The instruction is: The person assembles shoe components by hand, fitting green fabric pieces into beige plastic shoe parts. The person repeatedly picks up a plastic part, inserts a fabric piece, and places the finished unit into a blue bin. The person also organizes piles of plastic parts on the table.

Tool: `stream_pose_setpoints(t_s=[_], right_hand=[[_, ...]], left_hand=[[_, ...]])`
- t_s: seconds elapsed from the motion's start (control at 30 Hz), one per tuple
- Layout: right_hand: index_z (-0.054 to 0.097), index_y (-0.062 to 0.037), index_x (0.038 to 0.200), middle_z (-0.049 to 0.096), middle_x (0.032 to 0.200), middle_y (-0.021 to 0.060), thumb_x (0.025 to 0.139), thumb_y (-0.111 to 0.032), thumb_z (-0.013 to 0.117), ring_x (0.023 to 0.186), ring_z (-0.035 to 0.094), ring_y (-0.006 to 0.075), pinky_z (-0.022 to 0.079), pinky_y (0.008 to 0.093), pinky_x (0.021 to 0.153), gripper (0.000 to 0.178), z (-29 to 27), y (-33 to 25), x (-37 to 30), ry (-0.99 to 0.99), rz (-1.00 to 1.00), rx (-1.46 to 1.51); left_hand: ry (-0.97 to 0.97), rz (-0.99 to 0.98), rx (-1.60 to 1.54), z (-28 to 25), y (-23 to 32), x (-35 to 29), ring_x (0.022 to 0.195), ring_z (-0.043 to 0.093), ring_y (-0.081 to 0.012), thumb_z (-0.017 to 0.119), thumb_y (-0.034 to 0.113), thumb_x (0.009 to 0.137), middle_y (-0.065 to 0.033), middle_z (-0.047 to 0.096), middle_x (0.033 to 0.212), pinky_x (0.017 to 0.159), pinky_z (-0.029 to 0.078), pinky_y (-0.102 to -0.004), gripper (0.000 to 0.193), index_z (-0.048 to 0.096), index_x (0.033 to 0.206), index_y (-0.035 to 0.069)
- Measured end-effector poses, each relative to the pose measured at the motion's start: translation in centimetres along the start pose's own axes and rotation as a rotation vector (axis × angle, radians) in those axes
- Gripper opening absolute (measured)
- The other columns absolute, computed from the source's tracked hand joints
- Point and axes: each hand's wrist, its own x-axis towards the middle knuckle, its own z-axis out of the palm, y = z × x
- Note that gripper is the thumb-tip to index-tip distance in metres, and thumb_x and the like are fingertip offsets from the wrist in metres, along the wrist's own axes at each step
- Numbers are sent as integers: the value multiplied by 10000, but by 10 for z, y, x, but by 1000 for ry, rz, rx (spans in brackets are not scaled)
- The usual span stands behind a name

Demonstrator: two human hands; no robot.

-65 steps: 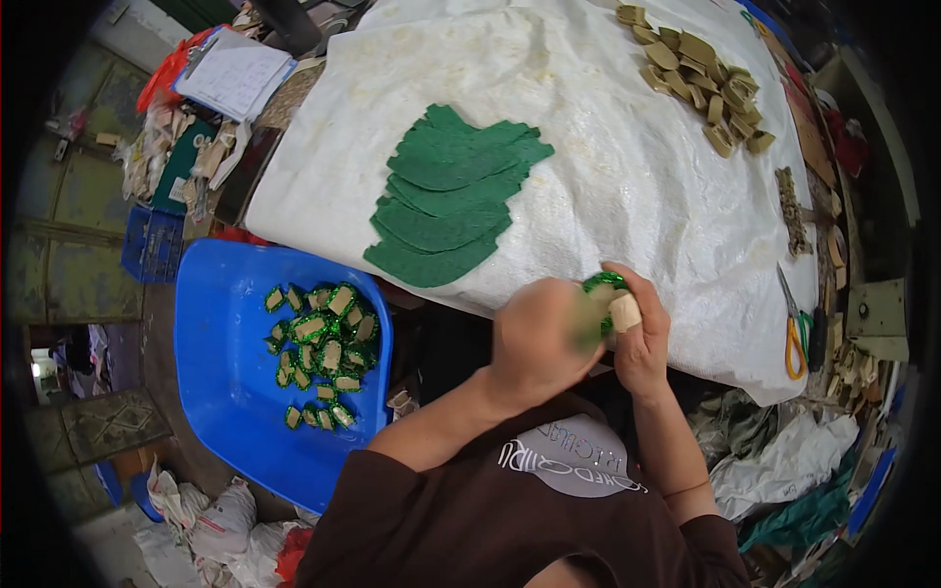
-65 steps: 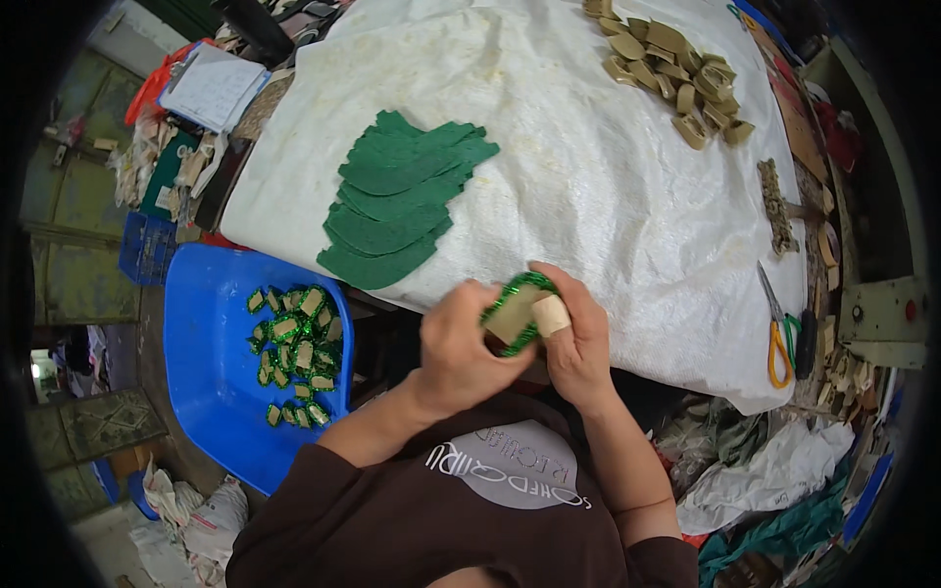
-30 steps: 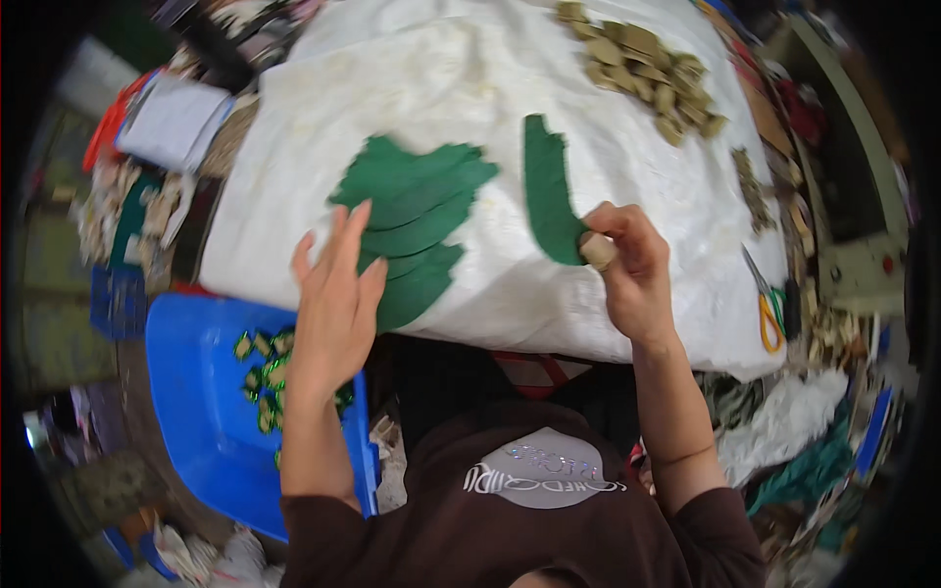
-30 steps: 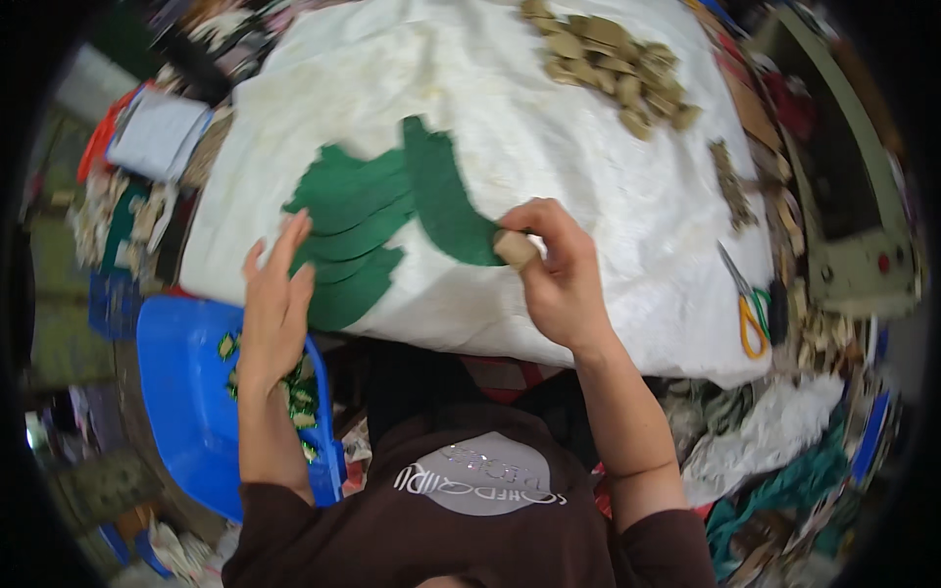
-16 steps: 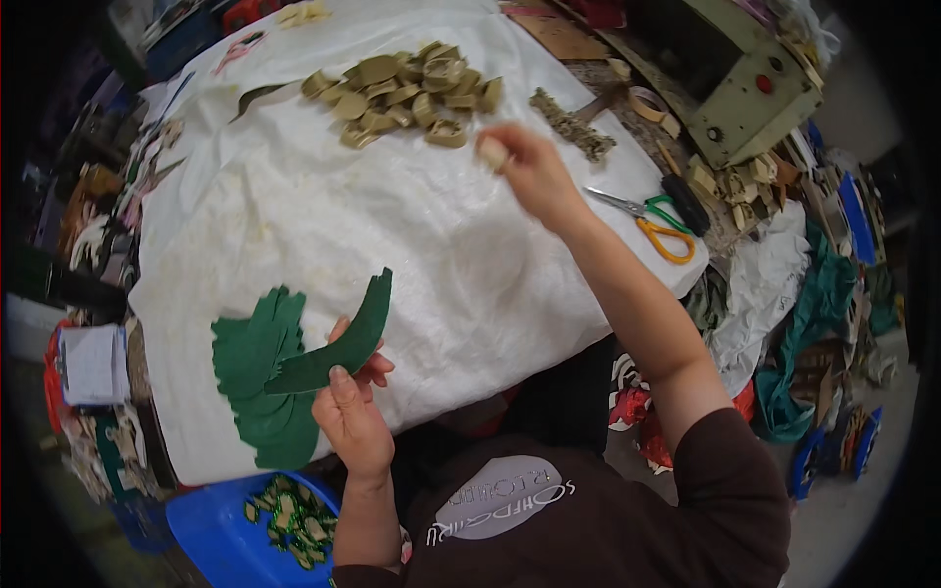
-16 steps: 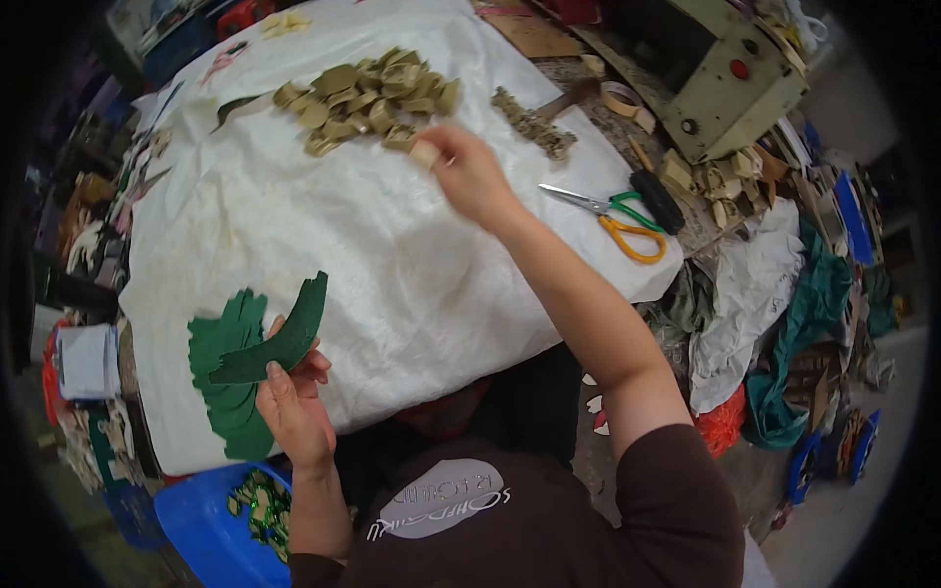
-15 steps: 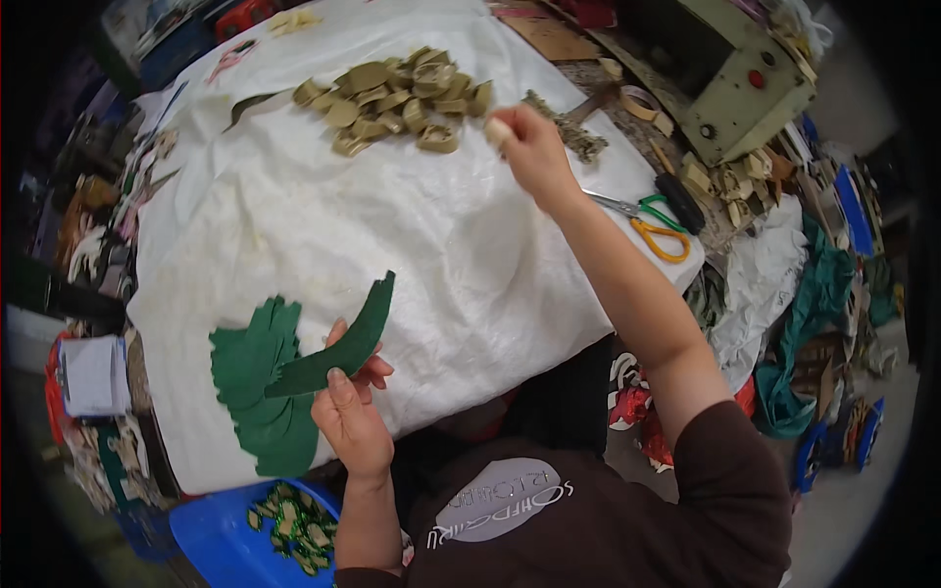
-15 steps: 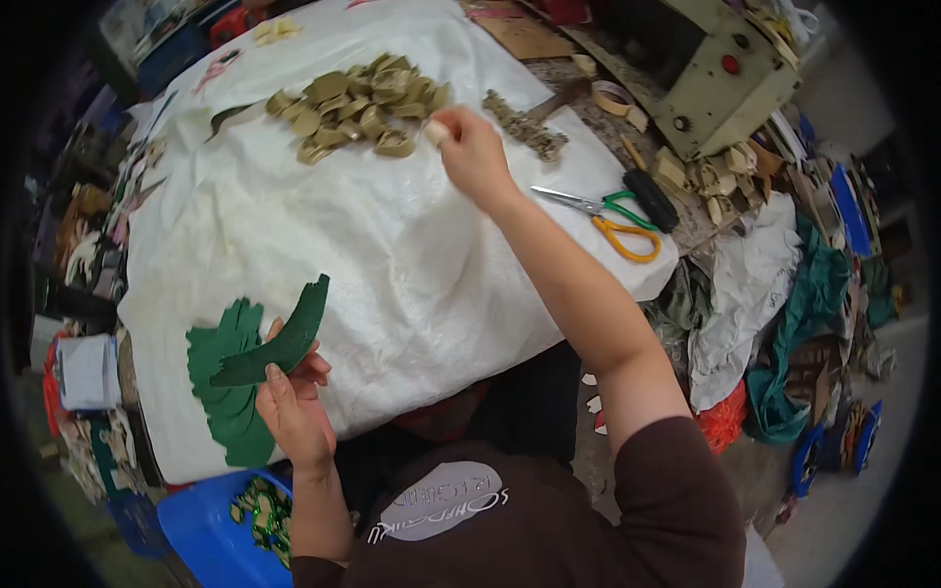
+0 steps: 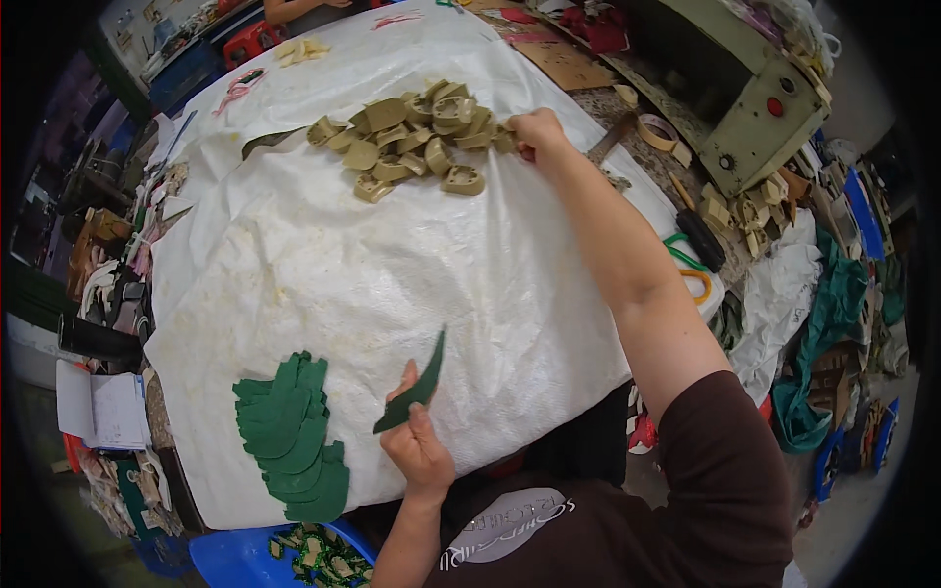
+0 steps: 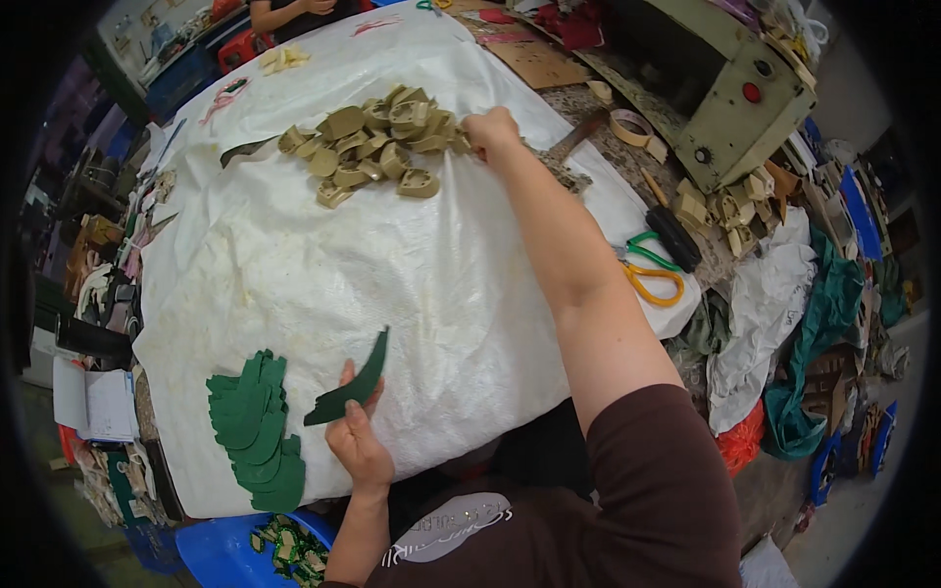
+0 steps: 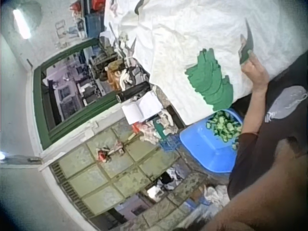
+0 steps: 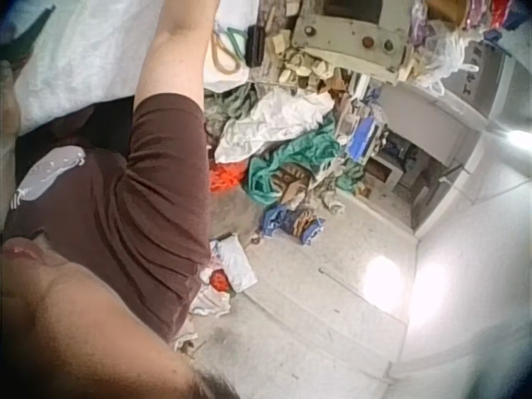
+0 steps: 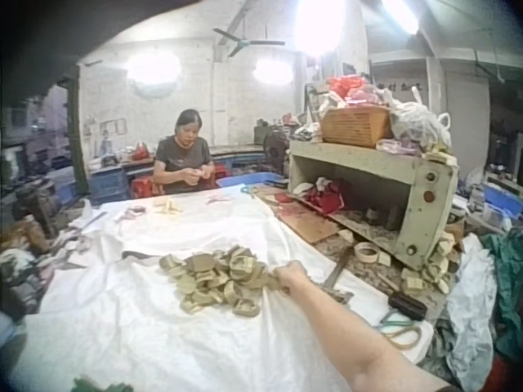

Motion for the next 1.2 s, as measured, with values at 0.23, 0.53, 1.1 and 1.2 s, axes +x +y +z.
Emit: stream_pose_setpoints(t_s=[0.23, 0.53, 1.1, 1.2], right_hand=[[587, 73, 762, 643, 825, 169, 701, -150, 638, 742, 641, 242, 482, 355, 597, 237, 9, 0, 23, 226, 23, 330], [622, 49, 887, 645, 980, 229, 687, -248, 633, 918, 629, 332, 476, 397, 809, 359, 27, -41, 4, 458, -225, 5], [235, -454, 1414, 64, 1528, 138, 621, -357, 742, 1338, 105, 531, 265, 719, 952, 946, 43, -69, -31, -275, -804, -1064], [254, -460, 1408, 74, 1531, 103, 588, -375, 775, 1319, 177, 512, 363, 625, 961, 975, 55, -75, -26, -329, -635, -1131]], left_hand=[[-21, 53, 69, 2, 4, 3, 1100, 551, -336, 338, 111, 974, -291, 504, 1228, 912, 475, -386, 363, 508, 1142, -163], [10, 152, 152, 0, 8, 10, 1008, 588, -322, 414, 41, 932, -233, 599, 1115, 879, 475, -363, 289, 554, 1132, -113], [-82, -47, 62, -24, 50, 27, 1050, 529, -283, 384, 185, 968, -197, 561, 1121, 929, 391, -385, 360, 573, 1132, -73], [-74, -63, 221, -49, 78, 87, 1017, 537, -248, 375, 223, 971, -179, 576, 1076, 911, 390, -362, 384, 584, 1127, -58]])
